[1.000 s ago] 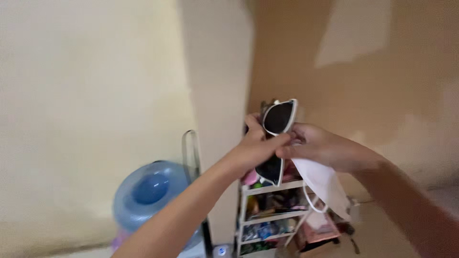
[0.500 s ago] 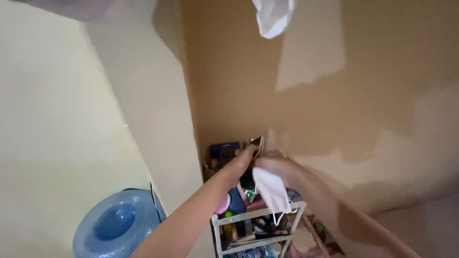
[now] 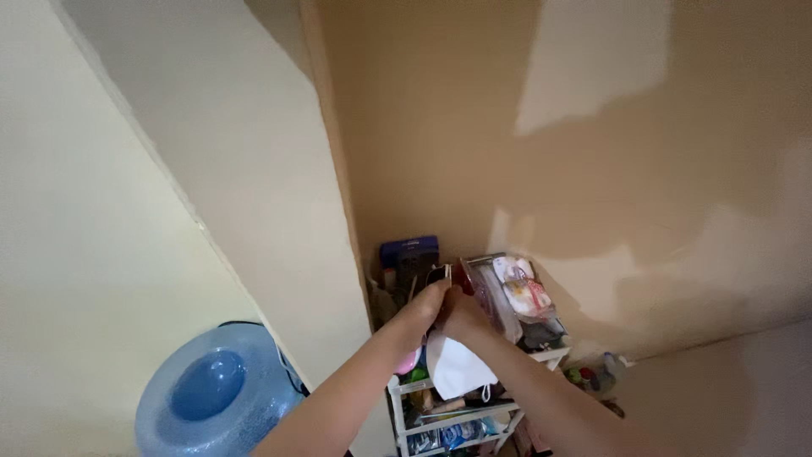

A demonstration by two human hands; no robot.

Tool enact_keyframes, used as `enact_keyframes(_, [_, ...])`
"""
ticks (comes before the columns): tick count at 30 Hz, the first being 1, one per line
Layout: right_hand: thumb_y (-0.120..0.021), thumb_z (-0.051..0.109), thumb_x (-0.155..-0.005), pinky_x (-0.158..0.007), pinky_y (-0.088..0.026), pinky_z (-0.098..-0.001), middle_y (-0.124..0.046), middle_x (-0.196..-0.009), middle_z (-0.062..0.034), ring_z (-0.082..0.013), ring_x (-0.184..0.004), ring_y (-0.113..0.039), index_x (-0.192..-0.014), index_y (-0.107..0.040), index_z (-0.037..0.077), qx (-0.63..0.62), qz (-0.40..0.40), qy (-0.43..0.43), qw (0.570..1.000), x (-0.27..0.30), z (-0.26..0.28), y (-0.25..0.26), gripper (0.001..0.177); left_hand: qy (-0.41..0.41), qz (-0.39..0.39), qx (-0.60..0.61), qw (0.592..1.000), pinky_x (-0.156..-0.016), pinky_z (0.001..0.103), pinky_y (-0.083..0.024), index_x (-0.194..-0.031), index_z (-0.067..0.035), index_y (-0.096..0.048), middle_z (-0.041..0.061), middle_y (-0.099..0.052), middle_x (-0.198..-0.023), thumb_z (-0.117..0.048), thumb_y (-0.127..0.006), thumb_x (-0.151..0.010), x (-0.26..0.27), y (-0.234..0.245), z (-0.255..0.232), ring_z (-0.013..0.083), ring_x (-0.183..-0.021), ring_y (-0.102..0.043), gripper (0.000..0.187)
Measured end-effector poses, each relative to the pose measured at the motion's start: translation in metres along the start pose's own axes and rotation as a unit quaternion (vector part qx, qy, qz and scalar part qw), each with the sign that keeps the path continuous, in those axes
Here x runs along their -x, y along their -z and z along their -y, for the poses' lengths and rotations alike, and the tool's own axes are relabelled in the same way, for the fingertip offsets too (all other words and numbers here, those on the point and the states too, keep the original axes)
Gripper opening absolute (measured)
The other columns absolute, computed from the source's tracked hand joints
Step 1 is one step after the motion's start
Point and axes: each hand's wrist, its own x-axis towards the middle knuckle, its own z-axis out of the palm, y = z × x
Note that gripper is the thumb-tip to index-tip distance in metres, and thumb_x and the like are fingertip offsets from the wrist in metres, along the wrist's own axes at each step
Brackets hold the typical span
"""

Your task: The person picks up a pair of sunglasses and a white cloth, wipes the lenses with the cloth, and then sets them back on a shelf.

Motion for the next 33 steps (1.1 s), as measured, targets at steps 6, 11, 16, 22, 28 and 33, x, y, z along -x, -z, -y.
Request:
enact_keyframes(6, [-0.075,0.035,-0.079,-0.090,-0.056,-0.0488,-0.071,-0.110,-0.0224,-0.0401,-0.107,-0.069,-0.112,-0.067,0.005,0.017,-0.066,0.039,0.997,0.003,-0.007,-0.016,0.045,0.067,-0.023,-0.106,0.992,-0.119,0.044,-0.027,-0.159,-0.016,-0.036,0.010,-0.039,-0.163,-0.060,-0.037,-0.098,-0.023,0.000,0.013,0.0260,-0.147,-0.038,0.074])
enact_keyframes(11, [-0.068,0.027,-0.084,-0.081,-0.058,-0.0504,-0.075,-0.093,-0.0228,-0.0400,-0.093,-0.074,-0.087,-0.075,0.002,0.045,-0.082,0.033,0.995,0.007,-0.014,-0.010,0.026,-0.048,0.017,-0.087,0.995,-0.119,0.039,-0.027,-0.157,-0.007,-0.038,0.014,-0.042,-0.161,-0.062,-0.032,-0.099,-0.057,-0.003,0.037,0.0272,-0.148,-0.040,0.080])
enact_keyframes(16, [-0.068,0.030,-0.086,-0.076,-0.056,-0.0524,-0.072,-0.083,-0.0262,-0.0437,-0.084,-0.072,-0.080,-0.073,0.000,-0.037,-0.121,0.089,0.988,0.030,-0.013,-0.001,0.031,-0.033,0.020,-0.123,0.992,-0.121,0.040,-0.027,-0.159,-0.012,-0.032,0.010,-0.039,-0.163,-0.067,-0.024,-0.097,-0.043,-0.010,0.036,0.0265,-0.150,-0.037,0.084])
enact_keyframes(22, [-0.066,0.022,-0.082,-0.073,-0.056,-0.0525,-0.072,-0.081,-0.0272,-0.0440,-0.081,-0.072,-0.080,-0.073,-0.003,-0.079,-0.138,0.156,0.975,0.052,-0.017,0.011,0.026,0.086,-0.123,-0.246,0.958,-0.128,0.043,-0.014,-0.161,-0.009,-0.033,0.020,-0.024,-0.169,-0.082,-0.024,-0.094,-0.020,-0.021,0.026,0.0354,-0.158,-0.020,0.100])
enact_keyframes(28, [-0.065,0.021,-0.085,-0.076,-0.056,-0.0547,-0.071,-0.086,-0.0277,-0.0453,-0.084,-0.071,-0.100,-0.069,0.001,0.004,-0.151,0.138,0.979,0.068,-0.012,0.020,0.026,-0.007,-0.111,-0.175,0.978,-0.124,0.040,-0.026,-0.156,-0.018,-0.046,0.019,-0.039,-0.162,-0.082,-0.021,-0.086,-0.053,-0.021,0.055,0.0349,-0.152,-0.033,0.097])
enact_keyframes(33, [-0.068,0.011,-0.080,-0.082,-0.054,-0.0556,-0.072,-0.087,-0.0274,-0.0444,-0.087,-0.071,-0.112,-0.065,0.002,0.017,-0.203,0.160,0.966,0.101,-0.020,0.029,0.033,-0.034,-0.128,-0.167,0.977,-0.121,0.040,-0.032,-0.155,-0.018,-0.046,0.021,-0.044,-0.159,-0.080,-0.023,-0.091,-0.069,-0.022,0.080,0.0355,-0.150,-0.039,0.092])
